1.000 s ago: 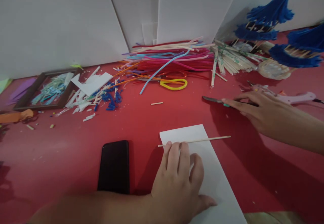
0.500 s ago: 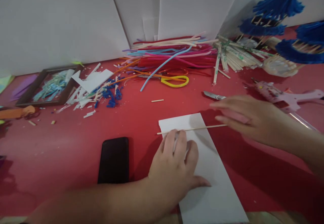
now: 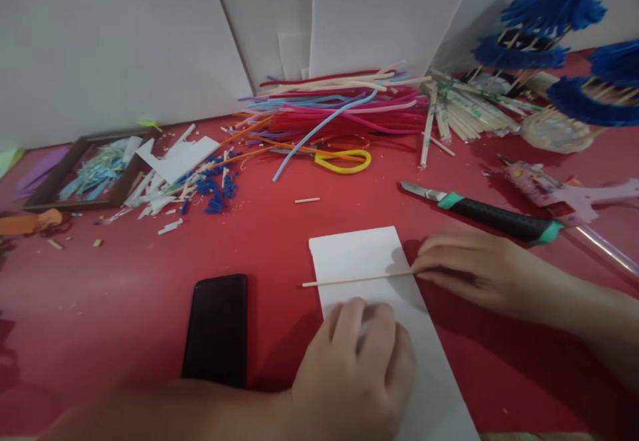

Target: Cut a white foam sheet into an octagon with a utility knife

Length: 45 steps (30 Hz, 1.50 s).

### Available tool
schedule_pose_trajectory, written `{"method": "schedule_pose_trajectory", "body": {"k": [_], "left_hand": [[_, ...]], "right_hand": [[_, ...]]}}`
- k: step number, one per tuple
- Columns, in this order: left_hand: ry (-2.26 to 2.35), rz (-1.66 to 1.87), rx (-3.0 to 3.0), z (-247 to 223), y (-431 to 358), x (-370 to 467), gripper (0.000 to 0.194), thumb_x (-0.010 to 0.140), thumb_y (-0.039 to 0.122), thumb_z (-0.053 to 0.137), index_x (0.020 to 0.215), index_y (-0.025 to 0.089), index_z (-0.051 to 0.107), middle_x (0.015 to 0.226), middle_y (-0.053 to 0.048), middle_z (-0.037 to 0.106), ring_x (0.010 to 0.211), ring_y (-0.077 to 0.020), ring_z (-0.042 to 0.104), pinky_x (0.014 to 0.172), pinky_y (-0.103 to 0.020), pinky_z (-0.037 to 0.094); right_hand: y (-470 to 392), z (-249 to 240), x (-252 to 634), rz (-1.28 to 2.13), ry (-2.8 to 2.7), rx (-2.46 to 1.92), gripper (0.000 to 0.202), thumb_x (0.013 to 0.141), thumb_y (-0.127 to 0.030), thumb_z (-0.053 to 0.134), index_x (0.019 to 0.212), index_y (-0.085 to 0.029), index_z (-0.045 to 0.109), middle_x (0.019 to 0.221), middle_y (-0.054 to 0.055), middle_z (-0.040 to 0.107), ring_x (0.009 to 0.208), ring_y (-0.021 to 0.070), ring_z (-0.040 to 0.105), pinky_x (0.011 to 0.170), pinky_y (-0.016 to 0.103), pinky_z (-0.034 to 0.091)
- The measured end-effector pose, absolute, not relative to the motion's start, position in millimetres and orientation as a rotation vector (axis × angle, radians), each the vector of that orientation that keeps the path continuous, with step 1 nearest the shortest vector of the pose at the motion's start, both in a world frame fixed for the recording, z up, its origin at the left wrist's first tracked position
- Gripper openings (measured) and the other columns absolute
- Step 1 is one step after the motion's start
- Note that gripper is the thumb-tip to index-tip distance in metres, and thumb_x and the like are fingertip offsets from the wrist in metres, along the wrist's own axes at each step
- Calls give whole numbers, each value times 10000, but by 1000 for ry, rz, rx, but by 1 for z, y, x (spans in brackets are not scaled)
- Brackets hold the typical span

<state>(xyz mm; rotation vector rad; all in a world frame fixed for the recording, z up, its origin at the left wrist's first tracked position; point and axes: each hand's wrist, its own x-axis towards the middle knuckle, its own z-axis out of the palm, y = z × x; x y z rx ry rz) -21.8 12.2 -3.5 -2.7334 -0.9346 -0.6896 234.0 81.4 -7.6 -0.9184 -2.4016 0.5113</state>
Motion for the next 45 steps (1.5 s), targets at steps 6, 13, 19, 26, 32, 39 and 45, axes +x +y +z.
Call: {"method": "schedule_pose_trajectory", "body": {"k": [6, 13, 19, 26, 32, 39, 45], "left_hand": [[-832, -727, -2701, -3, 9, -25, 118, 909, 135, 630, 945, 145, 742, 1008, -83, 759, 876, -238, 703, 692, -328, 612], [-880, -636, -2653, -3, 7, -29, 188, 935, 147, 587, 1056, 124, 729, 1143, -123, 770, 1016, -274, 731, 764, -322, 636], [-917, -536, -2636, -5, 7, -32, 210, 970, 205, 597, 1113, 96, 707, 1168, -177, 763, 1081, -312, 727, 769, -327, 638], [-935, -472, -2603, -5, 7, -35, 317, 984, 396, 640, 1145, 138, 730, 1192, -155, 756, 1056, -354, 717, 770, -437, 665], [-926, -483, -2587, -4, 7, -34, 321, 1010, 397, 592, 1139, 145, 744, 1182, -135, 765, 1072, -340, 720, 732, -396, 672], [-913, -462, -2601, -4, 6, -34, 326, 1026, 388, 570, 1139, 134, 740, 1181, -160, 759, 1074, -338, 720, 739, -414, 666], [-929, -486, -2600, -7, 6, -34, 290, 973, 355, 663, 1139, 128, 732, 1185, -163, 754, 1067, -334, 721, 744, -389, 661]], "right_hand": [[73, -4, 231, 481, -2453, -853, 233, 1030, -162, 489, 948, -227, 697, 853, 47, 732, 737, 150, 701, 670, 250, 573], [71, -6, 232, 327, -2483, -827, 247, 1049, -156, 459, 1001, -217, 693, 893, 57, 739, 772, 155, 712, 681, 261, 580], [65, -10, 234, 281, -2472, -846, 232, 1054, -167, 456, 1078, -217, 682, 937, 63, 743, 858, 186, 718, 745, 322, 609], [61, -12, 235, 276, -2470, -859, 281, 1063, -174, 419, 1088, -235, 692, 942, 48, 751, 881, 199, 719, 763, 345, 614], [56, -21, 241, 222, -2514, -872, 347, 1029, -122, 421, 1172, -267, 702, 1031, 58, 769, 944, 216, 730, 867, 379, 616], [51, -20, 244, 218, -2513, -833, 425, 969, -62, 434, 1262, -254, 676, 1048, 56, 796, 957, 219, 747, 907, 389, 619], [50, -22, 244, 251, -2502, -865, 470, 984, -74, 398, 1320, -297, 640, 1058, 47, 791, 975, 225, 746, 887, 403, 629]]}}
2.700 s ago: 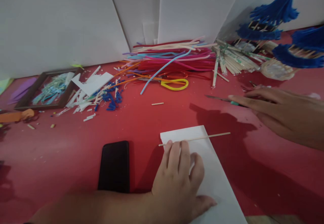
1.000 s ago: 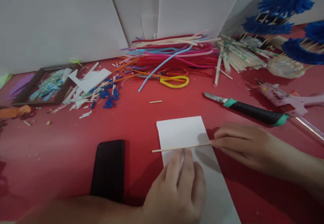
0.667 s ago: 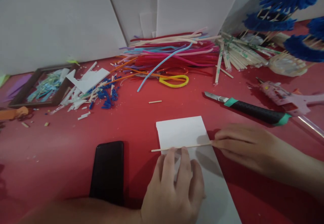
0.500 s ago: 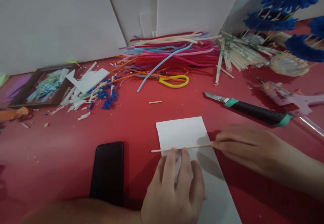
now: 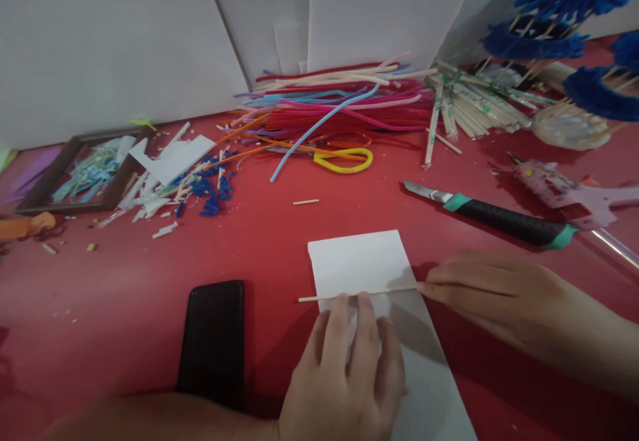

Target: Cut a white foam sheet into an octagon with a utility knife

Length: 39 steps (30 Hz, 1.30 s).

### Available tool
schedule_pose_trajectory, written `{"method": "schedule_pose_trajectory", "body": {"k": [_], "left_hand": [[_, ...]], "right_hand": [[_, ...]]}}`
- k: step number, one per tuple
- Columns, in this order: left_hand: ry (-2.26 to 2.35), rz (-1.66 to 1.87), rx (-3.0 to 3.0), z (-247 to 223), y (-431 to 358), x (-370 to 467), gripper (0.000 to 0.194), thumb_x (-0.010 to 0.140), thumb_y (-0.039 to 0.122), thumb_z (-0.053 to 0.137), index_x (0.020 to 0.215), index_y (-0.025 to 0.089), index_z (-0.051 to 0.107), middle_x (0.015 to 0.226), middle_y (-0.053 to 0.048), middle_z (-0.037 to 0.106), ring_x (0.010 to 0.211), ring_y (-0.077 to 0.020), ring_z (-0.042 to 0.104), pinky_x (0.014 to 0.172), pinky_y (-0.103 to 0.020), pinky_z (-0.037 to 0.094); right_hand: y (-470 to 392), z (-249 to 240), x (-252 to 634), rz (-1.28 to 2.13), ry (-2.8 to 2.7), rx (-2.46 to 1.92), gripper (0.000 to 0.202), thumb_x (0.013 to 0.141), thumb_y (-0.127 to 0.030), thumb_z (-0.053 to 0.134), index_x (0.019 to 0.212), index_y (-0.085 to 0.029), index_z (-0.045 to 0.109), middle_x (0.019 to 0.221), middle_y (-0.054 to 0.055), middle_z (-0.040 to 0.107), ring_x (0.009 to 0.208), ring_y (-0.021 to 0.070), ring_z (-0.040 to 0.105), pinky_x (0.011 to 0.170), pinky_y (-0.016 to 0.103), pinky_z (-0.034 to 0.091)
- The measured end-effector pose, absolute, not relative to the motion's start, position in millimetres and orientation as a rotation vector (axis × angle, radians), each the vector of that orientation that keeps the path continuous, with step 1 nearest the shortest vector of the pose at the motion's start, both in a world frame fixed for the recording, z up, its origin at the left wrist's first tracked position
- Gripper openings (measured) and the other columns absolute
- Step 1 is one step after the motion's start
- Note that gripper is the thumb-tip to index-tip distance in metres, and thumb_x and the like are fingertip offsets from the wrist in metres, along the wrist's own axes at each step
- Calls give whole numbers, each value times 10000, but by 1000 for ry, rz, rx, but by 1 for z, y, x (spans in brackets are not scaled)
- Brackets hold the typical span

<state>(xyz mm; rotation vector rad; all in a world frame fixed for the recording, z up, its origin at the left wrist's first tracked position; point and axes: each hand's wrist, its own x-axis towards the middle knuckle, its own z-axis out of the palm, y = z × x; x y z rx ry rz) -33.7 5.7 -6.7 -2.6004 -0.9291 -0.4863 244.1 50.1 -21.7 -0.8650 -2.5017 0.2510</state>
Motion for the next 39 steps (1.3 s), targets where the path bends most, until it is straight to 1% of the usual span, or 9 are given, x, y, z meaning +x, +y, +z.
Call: {"method": "schedule_pose_trajectory", "body": {"k": [5, 9, 14, 20, 25, 29, 32, 35, 39], "left_hand": [[-956, -493, -2612, -8, 5, -33, 318, 1011, 387, 604, 1154, 131, 725, 1197, -165, 753, 1087, -345, 719, 755, -391, 661], [-949, -500, -2621, -7, 7, -32, 327, 1027, 390, 574, 1137, 125, 730, 1193, -152, 759, 1086, -342, 726, 756, -379, 660], [-953, -499, -2624, -5, 6, -32, 323, 1036, 376, 566, 1149, 120, 728, 1191, -146, 761, 1094, -342, 726, 763, -382, 654], [-960, -506, -2609, -5, 6, -33, 320, 1051, 365, 534, 1150, 125, 722, 1189, -140, 759, 1105, -337, 710, 813, -408, 639], [-955, -501, -2591, -4, 6, -32, 317, 1061, 351, 514, 1144, 121, 715, 1196, -130, 762, 1089, -322, 708, 831, -415, 628], [-967, -501, -2588, -4, 6, -30, 309, 1066, 344, 500, 1138, 130, 711, 1182, -116, 774, 1088, -323, 715, 822, -419, 628], [-967, -501, -2580, -4, 6, -31, 293, 1068, 325, 489, 1144, 136, 700, 1178, -113, 779, 1083, -311, 725, 832, -414, 624], [-953, -508, -2580, -4, 7, -30, 281, 1072, 287, 470, 1148, 127, 687, 1160, -118, 786, 1067, -286, 738, 857, -397, 618], [-935, -527, -2574, -4, 9, -29, 290, 1083, 258, 432, 1138, 113, 677, 1139, -125, 793, 1056, -264, 754, 878, -371, 610]], "right_hand": [[53, -20, 242, 191, -2525, -846, 393, 990, -61, 407, 1229, -238, 663, 1038, 57, 785, 978, 215, 731, 915, 384, 616], [55, -16, 240, 151, -2552, -811, 356, 1002, -66, 407, 1199, -206, 669, 1011, 64, 780, 959, 207, 724, 903, 366, 613], [53, -17, 241, 229, -2518, -859, 373, 1011, -87, 407, 1189, -230, 701, 1022, 71, 781, 954, 208, 737, 881, 365, 624], [53, -23, 242, 302, -2486, -904, 456, 999, -76, 369, 1246, -294, 685, 1053, 51, 788, 960, 213, 750, 885, 379, 630], [55, -22, 241, 282, -2468, -899, 418, 987, -52, 388, 1191, -254, 691, 1044, 49, 787, 965, 189, 746, 923, 352, 615], [55, -20, 241, 265, -2483, -883, 402, 981, -44, 410, 1188, -242, 692, 1041, 54, 785, 973, 194, 745, 940, 354, 605], [55, -21, 240, 267, -2472, -898, 408, 988, -48, 395, 1186, -243, 694, 1039, 59, 783, 958, 195, 745, 912, 354, 614], [55, -22, 240, 264, -2470, -885, 421, 994, -55, 383, 1200, -251, 693, 1037, 54, 786, 965, 198, 745, 914, 368, 617], [55, -22, 240, 250, -2461, -882, 396, 995, -62, 402, 1196, -245, 690, 1039, 50, 784, 958, 195, 743, 909, 357, 618]]}}
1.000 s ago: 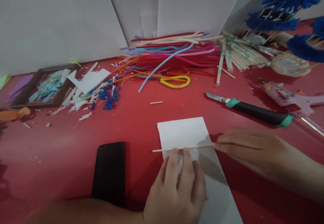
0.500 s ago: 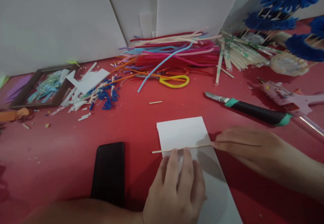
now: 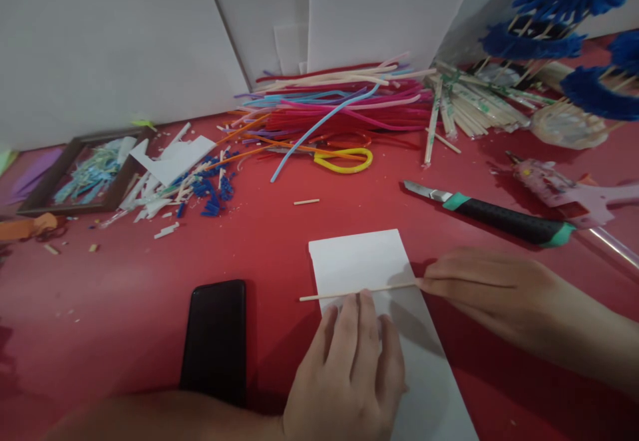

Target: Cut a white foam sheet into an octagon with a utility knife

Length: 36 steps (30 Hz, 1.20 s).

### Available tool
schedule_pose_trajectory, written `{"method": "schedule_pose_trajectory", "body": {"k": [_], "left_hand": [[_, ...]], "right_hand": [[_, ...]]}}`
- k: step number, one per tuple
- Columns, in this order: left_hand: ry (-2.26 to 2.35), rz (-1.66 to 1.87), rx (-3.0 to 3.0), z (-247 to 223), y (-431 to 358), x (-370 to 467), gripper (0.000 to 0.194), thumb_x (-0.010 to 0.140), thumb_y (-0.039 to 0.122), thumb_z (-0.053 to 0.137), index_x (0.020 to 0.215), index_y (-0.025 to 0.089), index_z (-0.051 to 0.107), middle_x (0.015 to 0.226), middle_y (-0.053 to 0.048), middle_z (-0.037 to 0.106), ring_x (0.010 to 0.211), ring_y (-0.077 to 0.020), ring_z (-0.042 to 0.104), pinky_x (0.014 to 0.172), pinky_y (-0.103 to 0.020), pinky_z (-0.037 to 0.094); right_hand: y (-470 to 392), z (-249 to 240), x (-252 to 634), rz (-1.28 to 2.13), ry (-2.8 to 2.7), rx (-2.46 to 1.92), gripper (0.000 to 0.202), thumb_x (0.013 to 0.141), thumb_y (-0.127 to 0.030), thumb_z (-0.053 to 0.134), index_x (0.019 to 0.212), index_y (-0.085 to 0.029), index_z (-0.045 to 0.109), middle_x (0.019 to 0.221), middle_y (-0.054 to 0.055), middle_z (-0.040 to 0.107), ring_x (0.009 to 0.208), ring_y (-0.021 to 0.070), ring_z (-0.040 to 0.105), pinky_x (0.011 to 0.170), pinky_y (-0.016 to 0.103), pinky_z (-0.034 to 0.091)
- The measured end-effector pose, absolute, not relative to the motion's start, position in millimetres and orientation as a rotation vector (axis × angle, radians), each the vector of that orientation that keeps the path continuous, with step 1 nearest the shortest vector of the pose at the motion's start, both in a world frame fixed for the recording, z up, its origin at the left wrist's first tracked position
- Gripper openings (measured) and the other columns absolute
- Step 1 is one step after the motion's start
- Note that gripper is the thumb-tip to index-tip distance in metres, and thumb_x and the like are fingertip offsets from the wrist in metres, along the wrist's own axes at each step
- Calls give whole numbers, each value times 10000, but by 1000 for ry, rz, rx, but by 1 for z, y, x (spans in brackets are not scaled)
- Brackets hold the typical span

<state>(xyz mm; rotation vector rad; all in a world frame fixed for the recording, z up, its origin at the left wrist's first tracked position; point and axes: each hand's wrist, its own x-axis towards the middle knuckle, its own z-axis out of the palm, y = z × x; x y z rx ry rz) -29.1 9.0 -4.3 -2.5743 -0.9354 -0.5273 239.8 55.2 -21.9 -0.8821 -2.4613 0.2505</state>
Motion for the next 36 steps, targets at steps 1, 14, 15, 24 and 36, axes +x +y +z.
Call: {"method": "schedule_pose_trajectory", "body": {"k": [1, 14, 15, 24, 36], "left_hand": [[-935, -526, -2576, -4, 9, -29, 292, 1085, 256, 426, 1135, 112, 675, 1138, -127, 794, 1055, -264, 757, 880, -368, 609], [-952, -543, -2595, -4, 8, -28, 254, 1063, 228, 464, 1136, 104, 673, 1144, -143, 790, 1064, -279, 763, 887, -363, 613], [-949, -547, -2597, -4, 8, -28, 250, 1059, 226, 470, 1136, 102, 673, 1143, -147, 789, 1066, -282, 763, 883, -362, 615], [-933, -542, -2605, -5, 7, -28, 296, 1079, 231, 419, 1133, 83, 669, 1142, -173, 783, 1076, -299, 761, 868, -357, 624], [-936, -525, -2637, -7, 6, -30, 265, 1045, 250, 521, 1167, 75, 677, 1212, -178, 753, 1145, -308, 716, 897, -375, 606]], "right_hand": [[55, -22, 240, 253, -2462, -886, 396, 994, -60, 401, 1193, -245, 690, 1041, 51, 784, 955, 194, 743, 908, 354, 618], [54, -20, 240, 315, -2465, -899, 391, 995, -57, 411, 1201, -250, 682, 1048, 54, 780, 959, 199, 744, 903, 354, 616], [54, -20, 240, 313, -2470, -899, 390, 997, -57, 410, 1203, -249, 680, 1050, 54, 780, 963, 199, 744, 907, 354, 615], [56, -18, 238, 341, -2444, -898, 382, 1015, -77, 405, 1185, -258, 695, 1022, 52, 774, 923, 193, 742, 839, 327, 624], [55, -20, 240, 411, -2421, -935, 387, 1030, -121, 407, 1200, -288, 712, 1050, 33, 780, 954, 202, 748, 870, 349, 636]]}}
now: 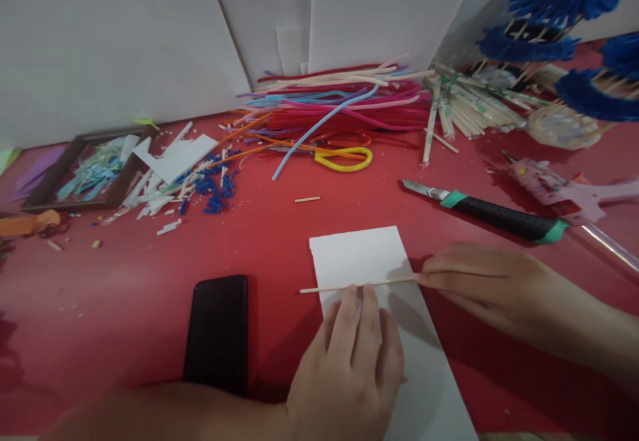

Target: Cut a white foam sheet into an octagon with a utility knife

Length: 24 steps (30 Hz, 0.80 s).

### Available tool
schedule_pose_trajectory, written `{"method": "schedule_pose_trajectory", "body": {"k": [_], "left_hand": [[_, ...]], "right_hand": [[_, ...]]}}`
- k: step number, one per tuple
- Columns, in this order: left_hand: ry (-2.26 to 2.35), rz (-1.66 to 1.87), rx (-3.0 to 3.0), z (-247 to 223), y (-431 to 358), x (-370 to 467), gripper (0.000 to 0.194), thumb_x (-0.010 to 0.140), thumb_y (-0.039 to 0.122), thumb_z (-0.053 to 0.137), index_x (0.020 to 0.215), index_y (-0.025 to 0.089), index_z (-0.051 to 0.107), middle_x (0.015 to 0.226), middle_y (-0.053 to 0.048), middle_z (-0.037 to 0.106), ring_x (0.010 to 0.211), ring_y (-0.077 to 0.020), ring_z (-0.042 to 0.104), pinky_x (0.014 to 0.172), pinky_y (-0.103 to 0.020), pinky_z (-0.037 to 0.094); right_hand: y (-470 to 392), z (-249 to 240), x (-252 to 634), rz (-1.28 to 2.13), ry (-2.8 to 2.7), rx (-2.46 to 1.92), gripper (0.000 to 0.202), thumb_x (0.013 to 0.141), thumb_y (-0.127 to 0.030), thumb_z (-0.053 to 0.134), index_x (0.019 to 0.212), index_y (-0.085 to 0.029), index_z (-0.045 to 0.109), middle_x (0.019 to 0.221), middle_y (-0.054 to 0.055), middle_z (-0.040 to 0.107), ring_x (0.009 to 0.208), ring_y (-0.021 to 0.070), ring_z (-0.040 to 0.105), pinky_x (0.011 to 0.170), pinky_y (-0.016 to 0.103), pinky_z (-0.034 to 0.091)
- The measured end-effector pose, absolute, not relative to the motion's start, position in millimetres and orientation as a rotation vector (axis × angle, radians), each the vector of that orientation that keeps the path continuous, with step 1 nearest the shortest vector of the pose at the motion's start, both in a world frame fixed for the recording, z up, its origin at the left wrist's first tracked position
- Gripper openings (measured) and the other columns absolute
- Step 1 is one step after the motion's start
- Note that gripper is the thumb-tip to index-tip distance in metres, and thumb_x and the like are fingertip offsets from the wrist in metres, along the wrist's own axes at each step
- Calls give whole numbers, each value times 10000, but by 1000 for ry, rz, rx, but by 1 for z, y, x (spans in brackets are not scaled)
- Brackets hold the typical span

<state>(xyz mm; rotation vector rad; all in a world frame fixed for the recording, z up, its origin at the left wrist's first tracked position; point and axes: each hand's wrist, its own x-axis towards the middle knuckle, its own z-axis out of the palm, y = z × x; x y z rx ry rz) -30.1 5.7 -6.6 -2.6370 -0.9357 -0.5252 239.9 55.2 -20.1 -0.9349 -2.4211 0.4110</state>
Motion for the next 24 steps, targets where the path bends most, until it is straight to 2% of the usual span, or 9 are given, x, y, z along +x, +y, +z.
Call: {"method": "schedule_pose_trajectory", "body": {"k": [3, 10, 16, 24], "left_hand": [[-933, -539, -2642, -6, 6, -30, 282, 1059, 256, 489, 1154, 70, 678, 1208, -176, 755, 1135, -312, 719, 895, -381, 602], [-936, -504, -2651, -6, 7, -30, 257, 1033, 264, 545, 1171, 87, 669, 1217, -179, 750, 1153, -305, 707, 937, -393, 587], [-918, -509, -2655, -8, 6, -31, 316, 1055, 325, 537, 1183, 68, 666, 1217, -196, 744, 1165, -298, 691, 972, -386, 558], [-906, -502, -2665, -9, 4, -30, 315, 1014, 287, 595, 1191, 34, 657, 1220, -230, 738, 1164, -315, 695, 978, -386, 540]], "right_hand": [[56, -21, 239, 406, -2419, -941, 375, 1033, -123, 408, 1180, -286, 712, 1044, 31, 777, 937, 195, 747, 856, 338, 633], [56, -18, 239, 365, -2451, -916, 353, 1039, -109, 397, 1150, -235, 707, 1040, 54, 772, 949, 182, 738, 871, 317, 618], [56, -18, 239, 388, -2441, -924, 377, 1036, -128, 400, 1164, -262, 728, 1024, 52, 777, 925, 188, 748, 836, 336, 636], [56, -17, 240, 342, -2452, -912, 356, 1034, -112, 410, 1172, -258, 704, 1036, 42, 771, 935, 184, 742, 844, 325, 629]]}}
